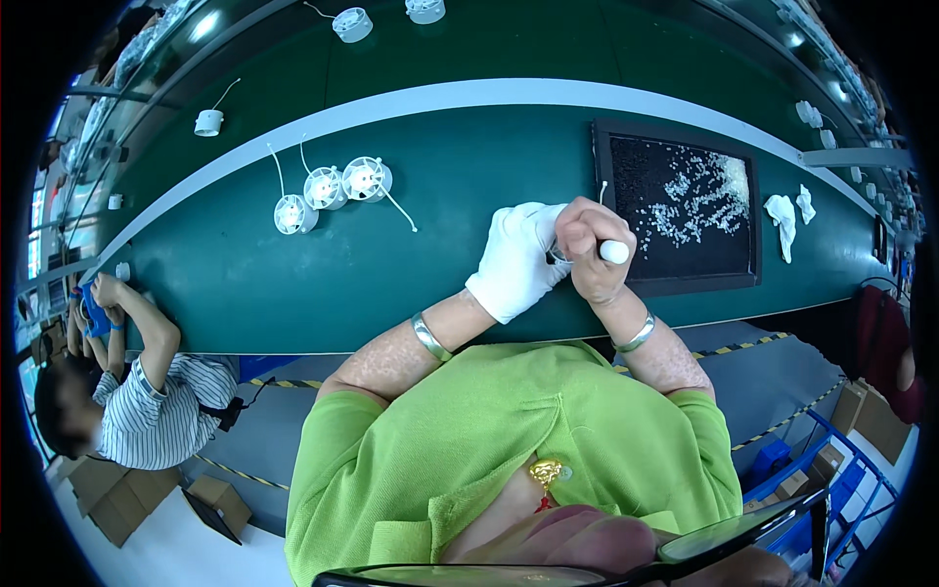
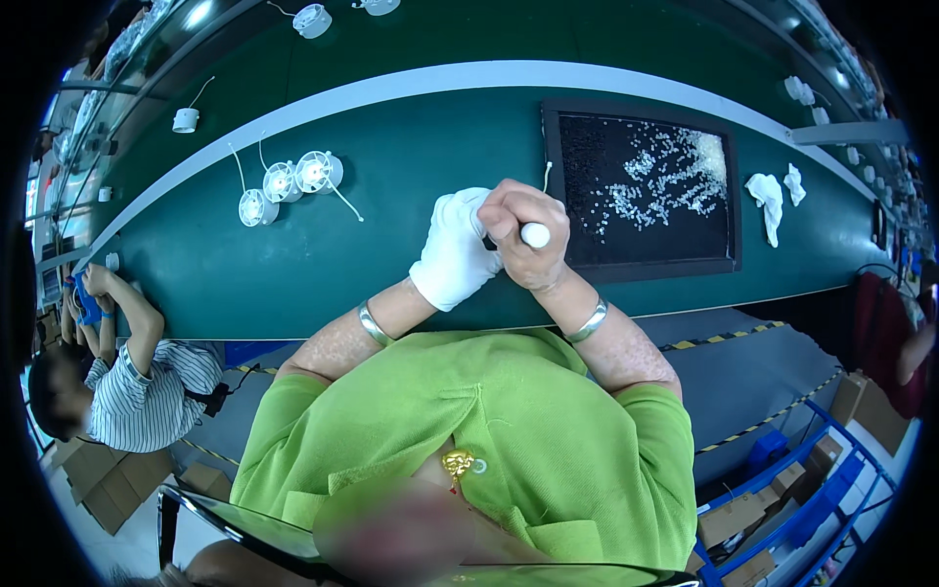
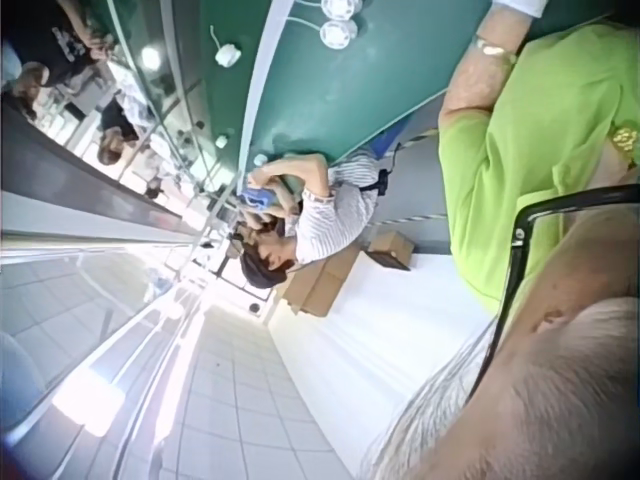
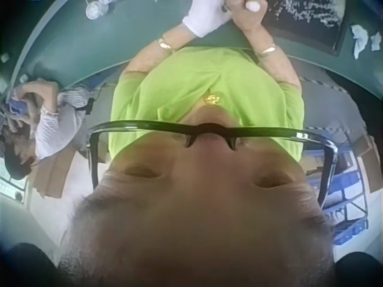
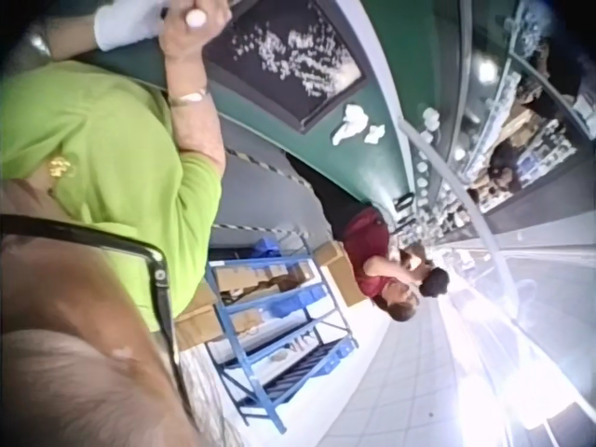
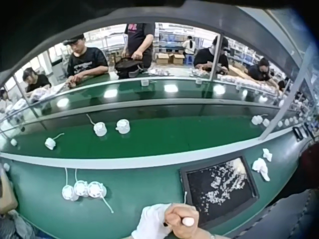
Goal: Assembling small electronic components on a conveyor belt using a handheld tool.
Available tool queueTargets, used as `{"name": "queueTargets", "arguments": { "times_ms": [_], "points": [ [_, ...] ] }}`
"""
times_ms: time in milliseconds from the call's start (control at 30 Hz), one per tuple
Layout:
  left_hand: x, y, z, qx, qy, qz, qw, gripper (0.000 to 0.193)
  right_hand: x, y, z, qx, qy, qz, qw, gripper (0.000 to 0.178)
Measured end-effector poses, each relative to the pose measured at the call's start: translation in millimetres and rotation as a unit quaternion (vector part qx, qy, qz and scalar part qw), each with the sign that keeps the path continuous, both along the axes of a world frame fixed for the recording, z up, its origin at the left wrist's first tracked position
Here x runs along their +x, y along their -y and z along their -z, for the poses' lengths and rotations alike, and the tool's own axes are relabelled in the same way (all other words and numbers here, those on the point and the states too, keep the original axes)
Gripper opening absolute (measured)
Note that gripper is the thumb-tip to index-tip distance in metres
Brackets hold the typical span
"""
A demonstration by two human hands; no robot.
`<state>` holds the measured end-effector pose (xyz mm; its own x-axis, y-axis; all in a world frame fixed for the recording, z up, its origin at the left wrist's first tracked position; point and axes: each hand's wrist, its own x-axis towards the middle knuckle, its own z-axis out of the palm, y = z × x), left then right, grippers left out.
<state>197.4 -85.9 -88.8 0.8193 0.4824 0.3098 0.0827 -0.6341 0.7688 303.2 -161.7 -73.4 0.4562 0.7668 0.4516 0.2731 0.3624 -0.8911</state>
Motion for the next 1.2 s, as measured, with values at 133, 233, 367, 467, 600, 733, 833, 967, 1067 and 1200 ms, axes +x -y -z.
{"name": "queueTargets", "arguments": {
  "times_ms": [133,233,367,467,600,733,833,967,1067,1200],
  "points": [
    [-2.2,2.2,4.0,0.006,0.010,-0.012,1.000,0.041,-2.1,0.6,-0.9,-0.045,-0.047,0.021,0.998,0.029],
    [-6.2,4.4,3.3,-0.002,0.005,-0.020,1.000,0.039,-6.6,-2.8,-2.8,-0.025,0.006,0.023,0.999,0.031],
    [-7.4,4.2,3.8,0.010,-0.047,-0.017,0.999,0.041,-1.7,-6.4,-0.5,-0.103,-0.039,0.031,0.993,0.032],
    [-0.4,-3.3,-3.8,0.009,-0.064,0.020,0.998,0.046,1.4,-4.5,-8.3,-0.008,-0.170,0.044,0.984,0.034],
    [24.1,-31.0,-43.5,-0.042,-0.103,0.010,0.994,0.063,39.0,33.9,-51.9,0.193,-0.195,0.049,0.960,0.042],
    [89.6,-98.0,-64.9,0.091,-0.171,-0.016,0.981,0.071,50.4,64.3,-42.1,0.156,-0.231,0.194,0.941,0.036],
    [128.3,-154.7,-44.4,0.185,-0.241,-0.127,0.944,0.072,47.2,82.2,-25.7,0.097,-0.241,0.242,0.935,0.031],
    [168.0,-191.0,-27.6,0.220,-0.288,-0.167,0.917,0.061,52.5,122.8,-27.9,0.047,-0.229,0.322,0.917,0.039],
    [183.3,-194.7,-29.1,0.226,-0.329,-0.173,0.900,0.060,56.2,138.1,-28.4,0.018,-0.256,0.358,0.898,0.040],
    [181.2,-207.2,-34.6,0.255,-0.392,-0.174,0.867,0.075,57.9,127.4,-32.6,0.008,-0.248,0.355,0.901,0.040]
  ]
}}
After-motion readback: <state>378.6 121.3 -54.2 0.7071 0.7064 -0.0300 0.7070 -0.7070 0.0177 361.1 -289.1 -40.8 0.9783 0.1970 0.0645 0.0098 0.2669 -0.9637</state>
